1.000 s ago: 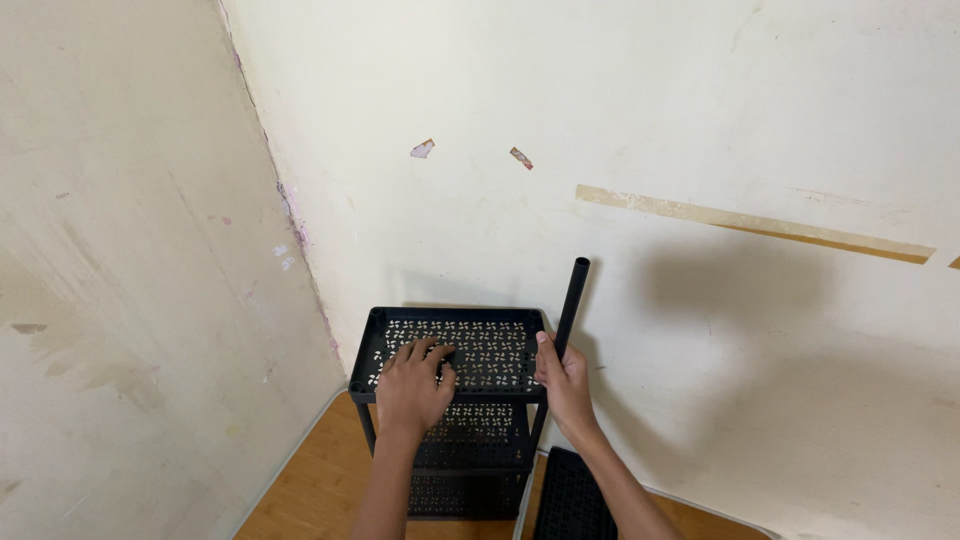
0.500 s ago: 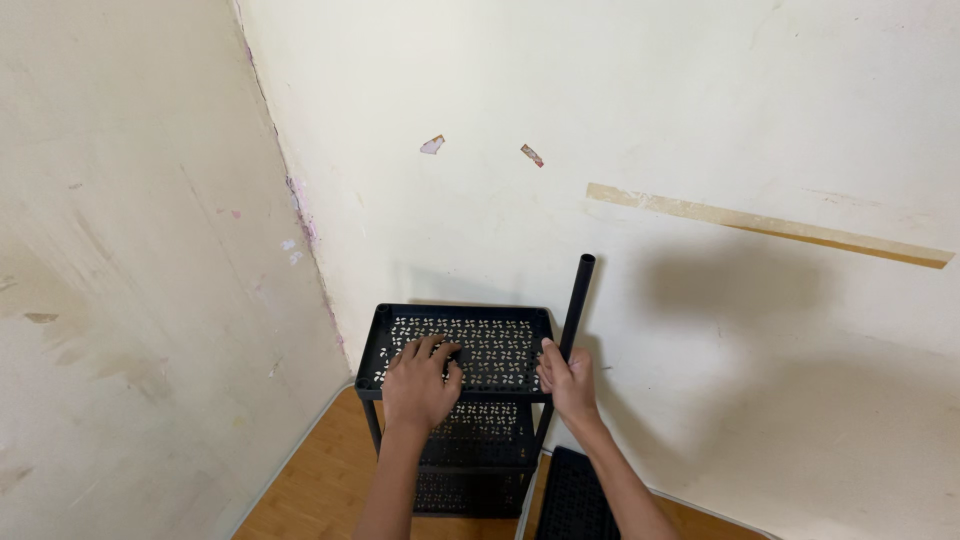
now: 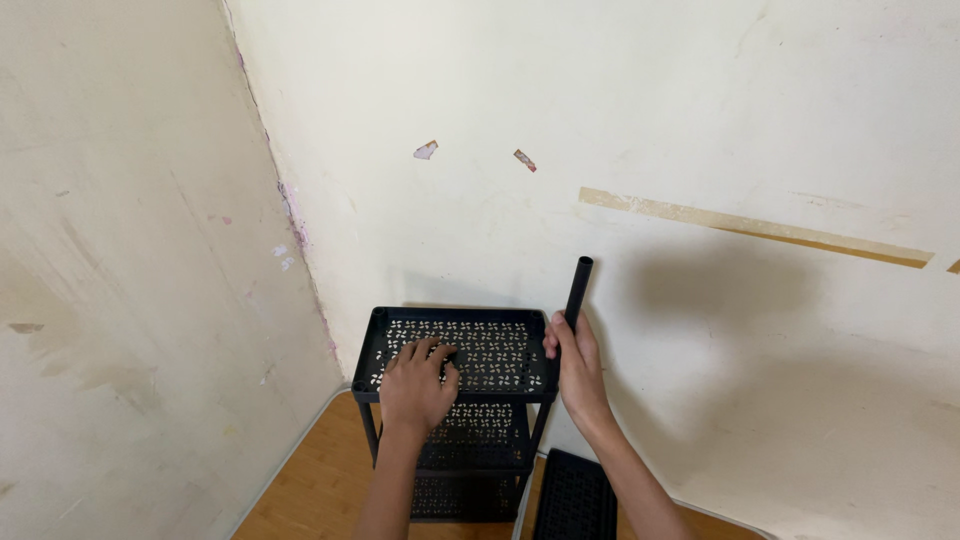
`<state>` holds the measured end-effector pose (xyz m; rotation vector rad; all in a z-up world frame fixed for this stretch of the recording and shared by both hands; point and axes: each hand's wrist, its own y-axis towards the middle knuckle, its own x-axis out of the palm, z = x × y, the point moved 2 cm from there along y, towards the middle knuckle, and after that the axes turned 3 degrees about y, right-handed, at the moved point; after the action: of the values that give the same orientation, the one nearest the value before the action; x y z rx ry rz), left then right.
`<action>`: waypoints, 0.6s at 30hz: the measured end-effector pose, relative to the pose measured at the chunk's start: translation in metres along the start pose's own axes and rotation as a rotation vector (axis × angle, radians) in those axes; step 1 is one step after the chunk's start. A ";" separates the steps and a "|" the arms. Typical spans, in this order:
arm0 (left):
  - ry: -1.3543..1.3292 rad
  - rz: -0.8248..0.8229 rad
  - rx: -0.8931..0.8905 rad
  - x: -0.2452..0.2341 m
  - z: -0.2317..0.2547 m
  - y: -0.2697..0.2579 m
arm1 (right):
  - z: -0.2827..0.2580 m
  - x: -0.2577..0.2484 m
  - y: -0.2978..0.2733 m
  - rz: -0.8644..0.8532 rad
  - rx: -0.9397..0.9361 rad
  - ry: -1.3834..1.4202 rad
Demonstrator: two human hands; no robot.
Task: The person assembles a black plastic shelving unit by inserting vertical poles into the corner holes of stacked trays. They repeatedly adjust and reposition the trays and poles to secure the structure.
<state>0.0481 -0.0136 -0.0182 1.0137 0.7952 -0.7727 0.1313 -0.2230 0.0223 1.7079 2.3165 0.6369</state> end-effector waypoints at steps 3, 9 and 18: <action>-0.012 0.002 0.004 -0.001 -0.001 -0.002 | -0.005 0.008 0.006 0.125 0.128 -0.085; -0.022 0.015 0.001 -0.003 -0.003 -0.006 | 0.012 0.002 0.029 -0.060 0.102 0.163; -0.024 0.014 0.015 -0.001 -0.003 -0.005 | 0.011 -0.009 0.022 -0.227 0.006 0.158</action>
<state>0.0422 -0.0121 -0.0204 1.0202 0.7617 -0.7781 0.1576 -0.2233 0.0211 1.4130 2.5724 0.7439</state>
